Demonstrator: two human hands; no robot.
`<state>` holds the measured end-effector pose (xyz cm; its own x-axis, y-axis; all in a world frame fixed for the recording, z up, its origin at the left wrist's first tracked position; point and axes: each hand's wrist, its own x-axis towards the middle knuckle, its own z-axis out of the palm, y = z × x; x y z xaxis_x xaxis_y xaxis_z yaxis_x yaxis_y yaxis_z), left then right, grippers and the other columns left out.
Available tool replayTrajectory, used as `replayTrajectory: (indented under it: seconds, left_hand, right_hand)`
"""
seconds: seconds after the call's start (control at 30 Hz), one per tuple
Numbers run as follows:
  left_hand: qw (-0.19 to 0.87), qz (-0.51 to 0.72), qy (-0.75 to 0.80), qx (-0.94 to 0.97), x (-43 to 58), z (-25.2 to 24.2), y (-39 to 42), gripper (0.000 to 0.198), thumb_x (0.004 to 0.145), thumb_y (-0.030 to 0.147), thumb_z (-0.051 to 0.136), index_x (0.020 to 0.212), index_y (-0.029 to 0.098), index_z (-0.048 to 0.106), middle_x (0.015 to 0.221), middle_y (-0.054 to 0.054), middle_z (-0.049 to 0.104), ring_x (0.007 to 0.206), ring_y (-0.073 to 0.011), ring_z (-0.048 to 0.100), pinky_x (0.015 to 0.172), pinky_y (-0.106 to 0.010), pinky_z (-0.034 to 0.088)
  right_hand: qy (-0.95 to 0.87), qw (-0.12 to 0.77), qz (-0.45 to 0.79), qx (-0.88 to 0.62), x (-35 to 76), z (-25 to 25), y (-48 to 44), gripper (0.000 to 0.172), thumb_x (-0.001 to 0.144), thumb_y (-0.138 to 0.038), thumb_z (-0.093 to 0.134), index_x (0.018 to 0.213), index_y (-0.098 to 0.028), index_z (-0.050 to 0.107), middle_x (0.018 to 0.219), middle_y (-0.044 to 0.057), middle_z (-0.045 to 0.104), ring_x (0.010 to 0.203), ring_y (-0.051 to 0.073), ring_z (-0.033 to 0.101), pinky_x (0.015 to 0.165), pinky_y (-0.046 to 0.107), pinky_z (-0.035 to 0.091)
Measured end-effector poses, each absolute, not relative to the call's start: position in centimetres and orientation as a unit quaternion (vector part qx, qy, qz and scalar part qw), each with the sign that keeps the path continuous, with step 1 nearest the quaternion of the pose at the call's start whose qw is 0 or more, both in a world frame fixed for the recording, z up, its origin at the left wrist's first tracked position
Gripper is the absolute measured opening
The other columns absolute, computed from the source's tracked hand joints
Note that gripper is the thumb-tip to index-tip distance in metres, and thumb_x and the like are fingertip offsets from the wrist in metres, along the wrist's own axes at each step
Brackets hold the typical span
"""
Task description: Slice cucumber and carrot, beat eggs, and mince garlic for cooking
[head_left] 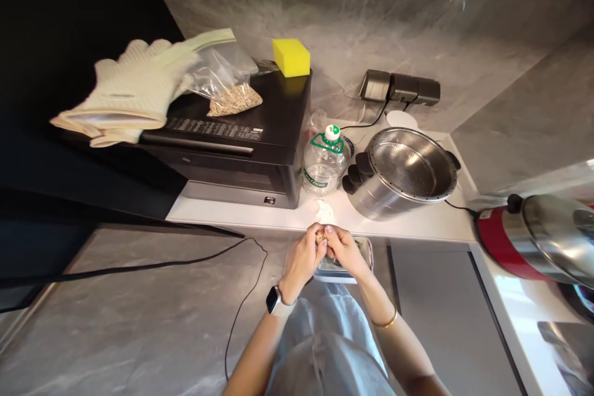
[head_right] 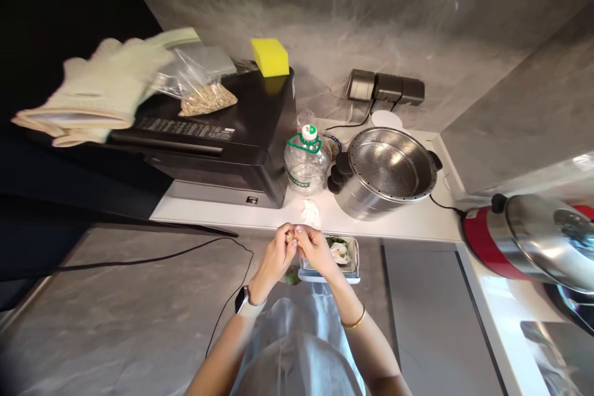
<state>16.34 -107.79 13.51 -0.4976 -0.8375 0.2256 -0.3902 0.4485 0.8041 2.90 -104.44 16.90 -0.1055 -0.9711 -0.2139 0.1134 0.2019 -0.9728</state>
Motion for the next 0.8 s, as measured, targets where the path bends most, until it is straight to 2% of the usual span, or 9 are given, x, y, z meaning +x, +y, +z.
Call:
replayTrajectory:
  seconds: [0.1,0.23,0.33,0.4,0.5,0.6,0.7,0.8]
  left_hand:
    - [0.356,-0.345,-0.774,0.395,15.9,13.4,-107.8,0.027,0.097,0.030,0.036,0.120,0.019,0.044,0.085,-0.004,0.066,0.071,-0.0171,0.066,0.063,-0.026,0.050]
    - [0.381,-0.296,-0.775,0.408,15.2,13.0,-107.4,0.028,0.097,0.028,0.034,0.121,0.019,0.046,0.100,-0.008,0.068,0.084,-0.0171,0.068,0.073,-0.027,0.052]
    - [0.405,-0.250,-0.772,0.422,14.8,12.6,-107.0,0.027,0.099,0.031,0.033,0.117,0.019,0.050,0.096,-0.008,0.069,0.081,-0.0174,0.069,0.073,-0.027,0.052]
    - [0.418,-0.241,-0.766,0.426,14.5,12.3,-106.7,0.028,0.099,0.036,0.034,0.114,0.019,0.052,0.092,-0.007,0.070,0.079,-0.0177,0.069,0.071,-0.027,0.052]
    - [0.433,-0.283,-0.733,0.442,14.1,12.3,-106.7,0.029,0.100,0.039,0.033,0.111,0.020,0.052,0.090,-0.006,0.070,0.077,-0.0161,0.068,0.070,-0.025,0.052]
    - [0.451,-0.332,-0.684,0.467,13.5,12.7,-107.0,0.033,0.101,0.042,0.030,0.110,0.020,0.052,0.090,-0.005,0.069,0.075,-0.0146,0.067,0.069,-0.024,0.051]
    - [0.472,-0.366,-0.653,0.465,13.1,13.3,-107.2,0.039,0.102,0.046,0.025,0.108,0.019,0.052,0.083,-0.003,0.067,0.069,-0.0137,0.065,0.067,-0.025,0.051]
    - [0.466,-0.388,-0.665,0.436,12.8,13.7,-107.2,0.038,0.102,0.045,0.025,0.107,0.019,0.053,0.075,0.000,0.065,0.062,-0.0127,0.062,0.064,-0.024,0.050]
  right_hand:
    - [0.544,0.568,-0.485,-0.383,2.7,17.1,-103.8,0.039,0.085,-0.059,0.061,0.094,-0.022,0.055,0.057,-0.007,0.046,0.044,0.009,0.037,0.043,0.022,0.030]
    - [0.554,0.560,-0.478,-0.388,2.6,16.7,-103.3,0.033,0.089,-0.054,0.057,0.096,-0.022,0.057,0.069,-0.003,0.052,0.056,0.011,0.047,0.052,0.022,0.040]
    - [0.563,0.540,-0.492,-0.387,2.9,16.4,-103.0,0.032,0.093,-0.053,0.050,0.096,-0.022,0.058,0.081,0.001,0.055,0.070,0.014,0.052,0.062,0.024,0.044]
    - [0.565,0.542,-0.484,-0.390,3.0,16.5,-102.8,0.030,0.093,-0.051,0.049,0.095,-0.023,0.058,0.079,0.000,0.053,0.068,0.014,0.049,0.060,0.024,0.043]
    - [0.541,0.571,-0.478,-0.391,2.8,17.0,-102.7,0.026,0.093,-0.047,0.048,0.093,-0.023,0.057,0.066,-0.003,0.045,0.057,0.012,0.039,0.053,0.024,0.036]
    - [0.488,0.637,-0.484,-0.350,2.1,17.6,-102.7,0.024,0.091,-0.043,0.049,0.104,-0.024,0.056,0.062,-0.006,0.042,0.049,0.010,0.032,0.047,0.023,0.029]
    - [0.437,0.719,-0.475,-0.256,0.9,18.0,-103.0,0.040,0.082,-0.040,0.057,0.119,-0.027,0.050,0.074,-0.004,0.052,0.050,0.010,0.039,0.042,0.021,0.025]
    - [0.420,0.751,-0.465,-0.210,-0.2,17.9,-103.5,0.040,0.078,-0.046,0.060,0.111,-0.026,0.049,0.074,-0.003,0.055,0.052,0.011,0.045,0.040,0.020,0.024]
